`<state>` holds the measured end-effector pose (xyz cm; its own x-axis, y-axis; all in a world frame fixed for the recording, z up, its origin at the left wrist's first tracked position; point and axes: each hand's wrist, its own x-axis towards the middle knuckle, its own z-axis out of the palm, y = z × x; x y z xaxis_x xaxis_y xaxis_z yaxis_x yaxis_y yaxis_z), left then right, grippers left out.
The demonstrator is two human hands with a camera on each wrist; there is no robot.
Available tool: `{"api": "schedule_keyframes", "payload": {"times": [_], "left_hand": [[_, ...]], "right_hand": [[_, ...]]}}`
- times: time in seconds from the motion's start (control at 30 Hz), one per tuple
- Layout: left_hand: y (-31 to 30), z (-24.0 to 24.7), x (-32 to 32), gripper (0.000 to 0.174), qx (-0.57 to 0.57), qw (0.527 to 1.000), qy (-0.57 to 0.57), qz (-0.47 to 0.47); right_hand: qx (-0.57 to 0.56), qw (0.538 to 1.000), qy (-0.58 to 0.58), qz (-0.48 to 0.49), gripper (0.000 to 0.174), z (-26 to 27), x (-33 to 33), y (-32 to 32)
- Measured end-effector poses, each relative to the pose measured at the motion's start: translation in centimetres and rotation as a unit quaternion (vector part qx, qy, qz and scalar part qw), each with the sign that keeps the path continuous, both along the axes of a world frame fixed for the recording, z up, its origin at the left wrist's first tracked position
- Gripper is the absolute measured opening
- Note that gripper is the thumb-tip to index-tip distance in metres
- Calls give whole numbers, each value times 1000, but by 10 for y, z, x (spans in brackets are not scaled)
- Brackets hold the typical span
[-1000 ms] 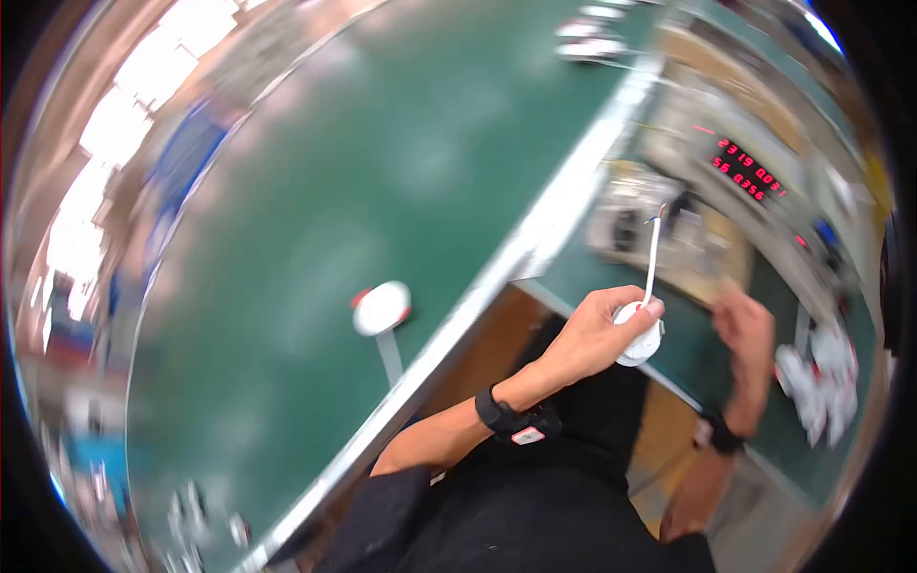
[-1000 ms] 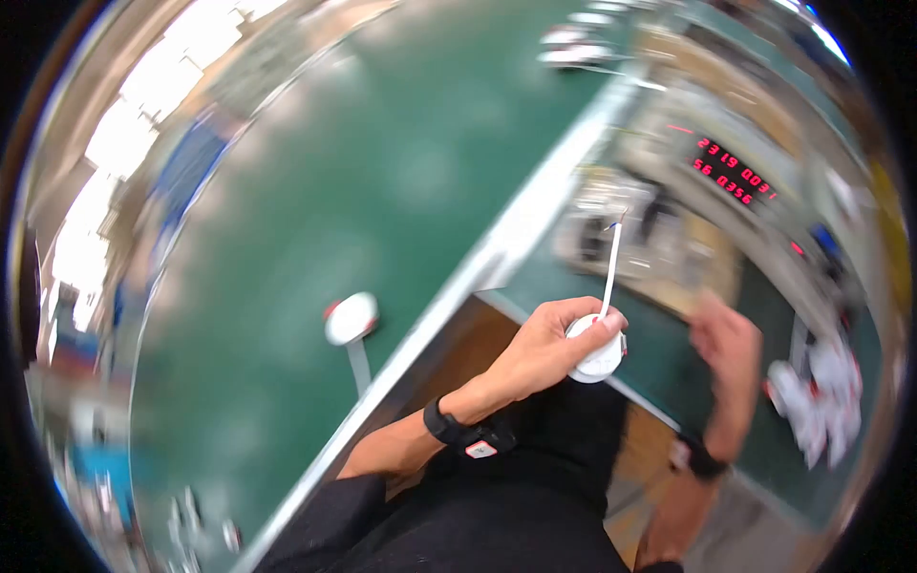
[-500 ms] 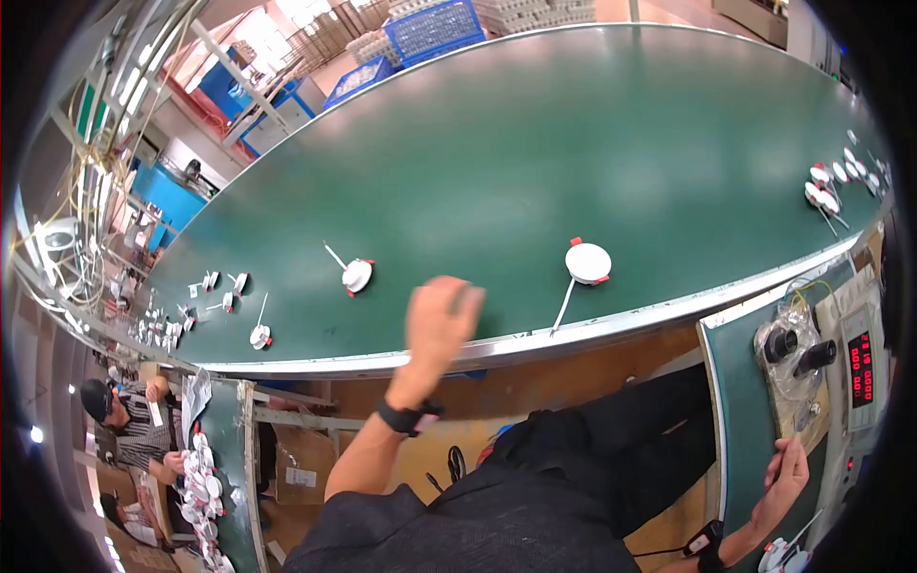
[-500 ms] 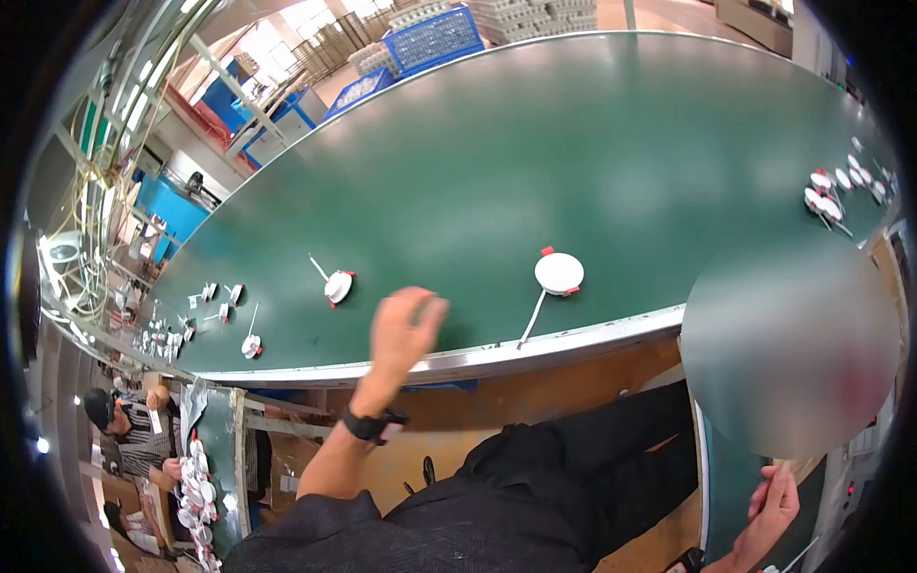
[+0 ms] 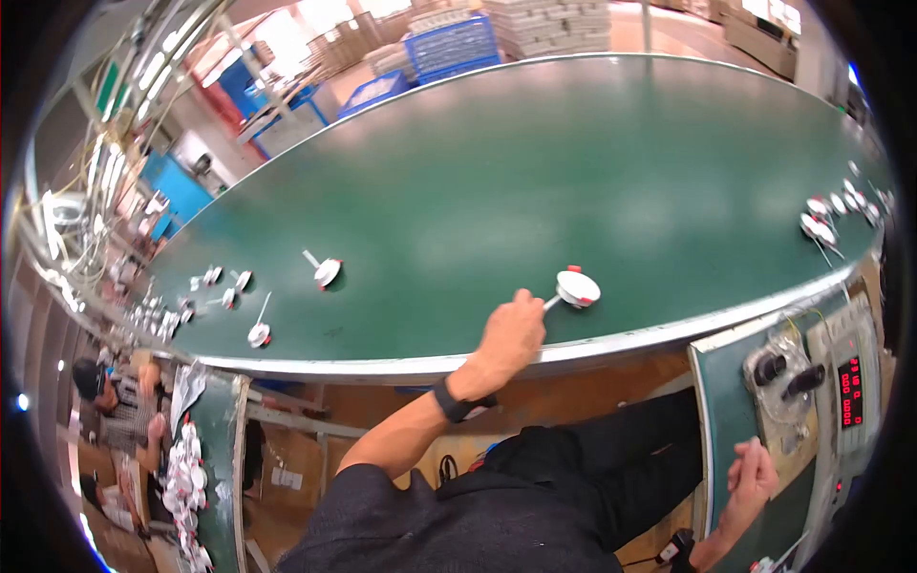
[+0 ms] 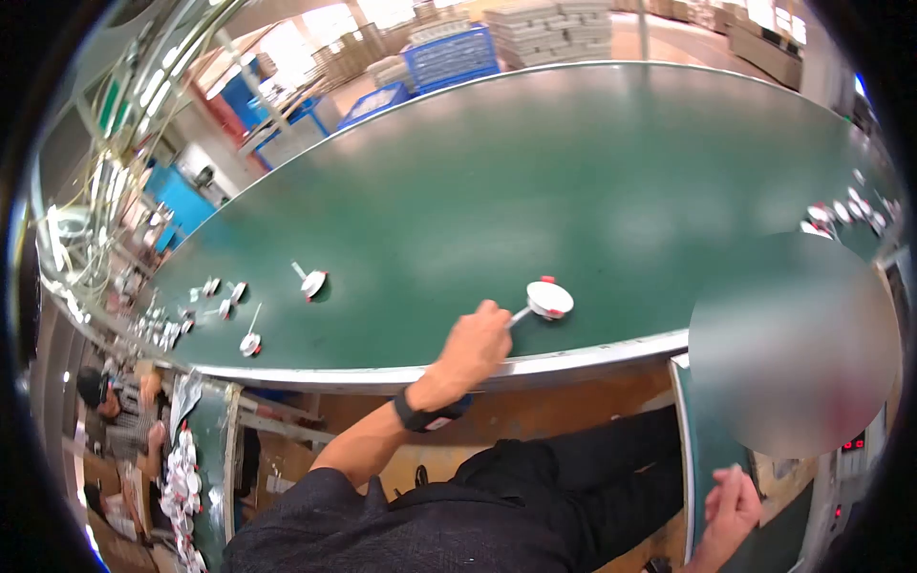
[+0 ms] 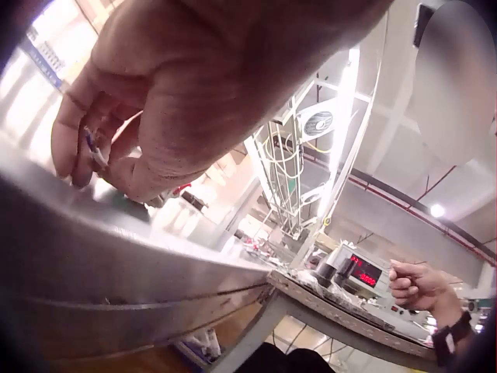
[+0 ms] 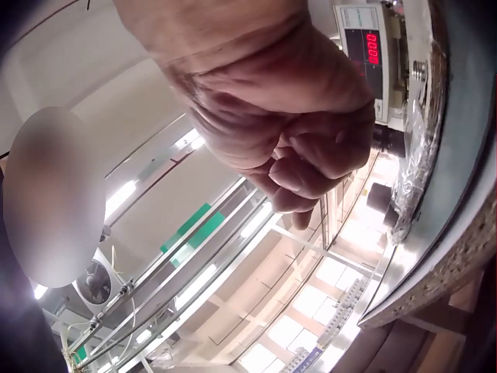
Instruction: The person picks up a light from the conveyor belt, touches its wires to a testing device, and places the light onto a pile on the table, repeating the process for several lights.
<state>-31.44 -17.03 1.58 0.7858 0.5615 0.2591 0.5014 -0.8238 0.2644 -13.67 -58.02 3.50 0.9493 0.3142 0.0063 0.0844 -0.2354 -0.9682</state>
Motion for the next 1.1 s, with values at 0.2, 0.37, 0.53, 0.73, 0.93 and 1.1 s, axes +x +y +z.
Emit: {"api": "schedule_keyframes", "payload": {"times": [0.2,0.37,0.53,0.73,0.93,1.1], "left_hand": [[-85,126,28,15,-120,964,-55,-229],[-148,144,64,26,-374,850,16,-369],[-181,110,111,28,-712,637,-22,-294],[-225,83,126,30,-747,589,27,-307],[-234,69,129,27,-868,393,101,-286],[-242,51,129,24,-855,425,70,-290]], "right_hand": [[-6,931,-340,135,36,71,-45,92],[-21,929,-316,193,23,40,-56,67],[33,989,-118,78,14,44,-70,10],[-1,995,-92,-38,15,46,-87,-21],[-5,997,-79,-23,16,53,-96,-30],[-51,996,-45,-58,16,63,-97,-26]]}}
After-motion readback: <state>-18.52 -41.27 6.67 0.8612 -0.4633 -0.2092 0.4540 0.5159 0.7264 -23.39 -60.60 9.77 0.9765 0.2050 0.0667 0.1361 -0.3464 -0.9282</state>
